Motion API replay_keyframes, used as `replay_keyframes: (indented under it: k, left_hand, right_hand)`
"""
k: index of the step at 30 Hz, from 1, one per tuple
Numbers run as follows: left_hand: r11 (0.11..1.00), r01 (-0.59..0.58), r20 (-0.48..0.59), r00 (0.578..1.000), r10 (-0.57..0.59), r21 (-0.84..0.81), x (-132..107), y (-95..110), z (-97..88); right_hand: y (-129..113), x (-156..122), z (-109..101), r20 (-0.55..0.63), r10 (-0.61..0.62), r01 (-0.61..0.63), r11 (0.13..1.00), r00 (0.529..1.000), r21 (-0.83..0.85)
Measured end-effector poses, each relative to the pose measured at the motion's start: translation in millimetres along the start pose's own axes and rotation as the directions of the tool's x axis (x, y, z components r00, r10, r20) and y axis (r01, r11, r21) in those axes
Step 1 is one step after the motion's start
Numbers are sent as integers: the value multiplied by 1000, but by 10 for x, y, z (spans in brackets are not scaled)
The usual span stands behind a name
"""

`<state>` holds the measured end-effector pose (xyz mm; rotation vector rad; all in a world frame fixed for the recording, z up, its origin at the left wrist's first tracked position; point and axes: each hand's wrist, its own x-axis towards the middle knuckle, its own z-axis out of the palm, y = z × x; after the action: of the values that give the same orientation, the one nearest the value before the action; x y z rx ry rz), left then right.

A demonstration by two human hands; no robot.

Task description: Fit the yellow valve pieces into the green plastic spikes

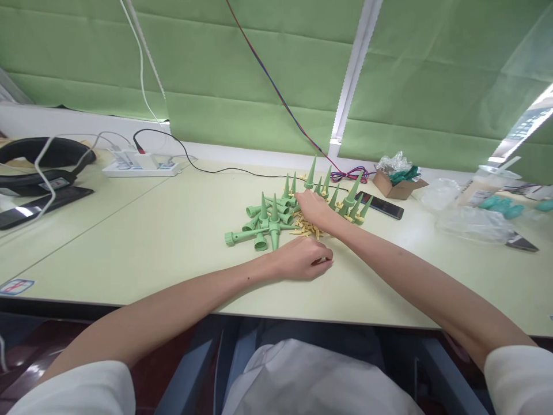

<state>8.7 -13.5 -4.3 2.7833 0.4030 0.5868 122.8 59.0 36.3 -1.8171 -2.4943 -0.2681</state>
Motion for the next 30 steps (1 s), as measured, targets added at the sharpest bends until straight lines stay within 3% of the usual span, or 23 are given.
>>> replay_keyframes:
  k: [15,23,26,30]
  left_hand:
    - [1000,6,6,1000,-6,-17,-6,-9,5]
    - [999,6,-7,1000,-6,-34,-3,8,-13]
    - [999,18,-26,999,-19,-31,-2,12,-7]
    - [983,163,-159,972,-175,-86,23,4,-5]
  right_hand:
    - [76,-73,-80,-116,-39,43,999,992,32]
    - [105,-205,-238,-300,-46,84,990,953,114]
    - [182,-309,-219,-446,-52,151,970,894,191]
    - [269,-534,-99,-666,52,263,893,745,365]
